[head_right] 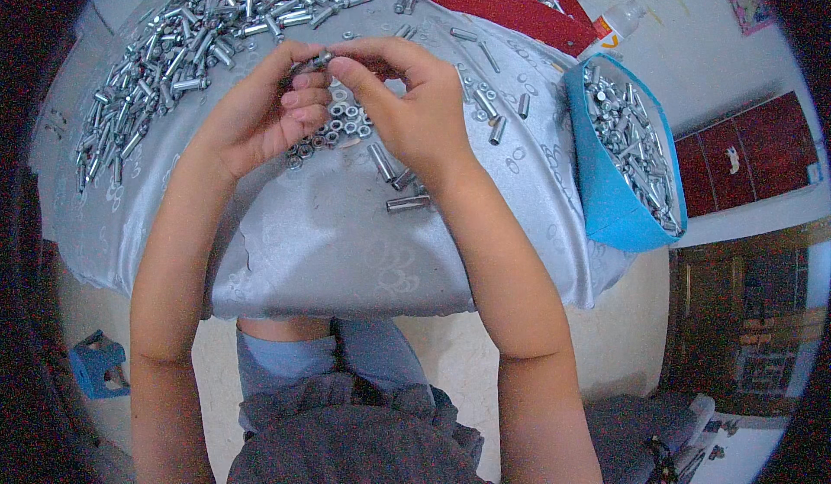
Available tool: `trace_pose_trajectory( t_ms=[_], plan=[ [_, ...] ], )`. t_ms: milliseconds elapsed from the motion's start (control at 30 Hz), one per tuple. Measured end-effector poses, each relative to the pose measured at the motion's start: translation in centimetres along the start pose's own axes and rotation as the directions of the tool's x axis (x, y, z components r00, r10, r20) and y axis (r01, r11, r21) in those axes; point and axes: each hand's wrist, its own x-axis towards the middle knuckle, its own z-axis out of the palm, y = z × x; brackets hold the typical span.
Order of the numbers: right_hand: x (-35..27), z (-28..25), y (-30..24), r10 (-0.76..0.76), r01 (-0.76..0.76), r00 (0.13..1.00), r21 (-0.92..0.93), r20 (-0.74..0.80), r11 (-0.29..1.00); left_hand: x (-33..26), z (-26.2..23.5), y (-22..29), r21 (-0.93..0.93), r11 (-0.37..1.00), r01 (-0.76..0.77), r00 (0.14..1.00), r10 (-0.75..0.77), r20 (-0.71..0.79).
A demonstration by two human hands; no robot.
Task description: The person sits at a table and manually assembles metal fasteners. They pick up cylindrical metal pieces and small washers, then thread the washers onto the pieces one by one. The assembled units are placed on the table surface as the person continues the repetitive assembly process.
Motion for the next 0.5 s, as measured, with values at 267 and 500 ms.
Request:
trace_pose_trajectory(
  t_ms=[267, 500],
  plan=[
    [0.0, 0.0, 0.7, 0.036, -0.036, 0.999, -0.001, 0.017, 0.999, -0.7, 0.6, 0.2, 0.206, 0.978, -0.03, 0.999, 0.033, -0.012],
    [0.5, -1.2, 0.2, 0.073, -0.07, 0.997, -0.079, 0.04, 0.994, -0.6, 1.0, 0.1, 0.381, 0.921, -0.086, 0.994, 0.103, -0.025]
  ],
)
